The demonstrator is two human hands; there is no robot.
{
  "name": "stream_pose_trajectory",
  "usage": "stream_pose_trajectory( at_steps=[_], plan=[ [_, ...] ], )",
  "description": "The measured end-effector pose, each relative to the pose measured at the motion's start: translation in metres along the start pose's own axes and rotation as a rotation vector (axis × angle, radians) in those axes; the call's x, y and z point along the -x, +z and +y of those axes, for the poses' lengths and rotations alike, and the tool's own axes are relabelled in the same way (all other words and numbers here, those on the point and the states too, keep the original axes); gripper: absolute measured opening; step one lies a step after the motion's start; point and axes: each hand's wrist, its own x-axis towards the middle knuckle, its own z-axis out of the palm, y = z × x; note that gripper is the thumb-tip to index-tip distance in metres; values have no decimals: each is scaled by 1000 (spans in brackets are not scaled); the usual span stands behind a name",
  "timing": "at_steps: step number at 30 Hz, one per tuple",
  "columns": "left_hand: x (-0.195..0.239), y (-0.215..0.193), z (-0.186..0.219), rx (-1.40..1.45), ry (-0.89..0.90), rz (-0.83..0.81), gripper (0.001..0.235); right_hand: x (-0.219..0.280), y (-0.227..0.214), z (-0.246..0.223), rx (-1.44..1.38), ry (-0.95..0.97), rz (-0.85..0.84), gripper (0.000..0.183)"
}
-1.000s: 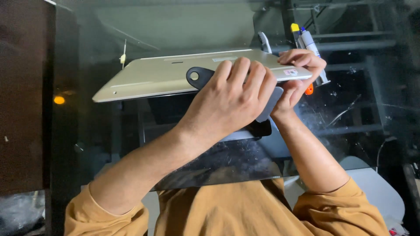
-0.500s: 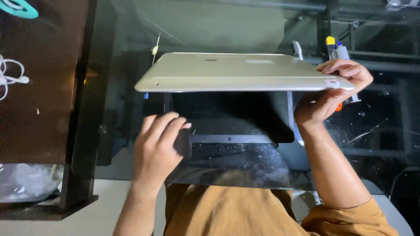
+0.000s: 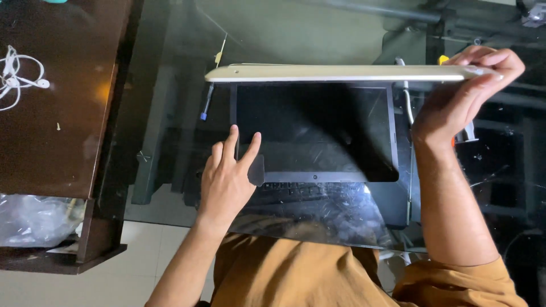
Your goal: The person uses a screwdriver to remove screws from the bottom of a laptop. They then use a plastic pry tool to carefully separate the bottom casing from the main body, working along the edges to release the clips.
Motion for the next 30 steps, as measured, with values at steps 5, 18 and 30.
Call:
stream_pose_trajectory(
  at_steps=[5, 18, 30],
  plan=[
    [3, 2, 6, 0, 6, -17, 90, -28, -11, 21, -39, 34, -133, 34],
    [45, 21, 80, 63, 95, 155, 62, -79, 7, 95, -283, 433, -356, 32],
    [42, 13, 89, 109, 188, 54, 60, -69, 18, 155, -304, 595, -134, 20]
  ],
)
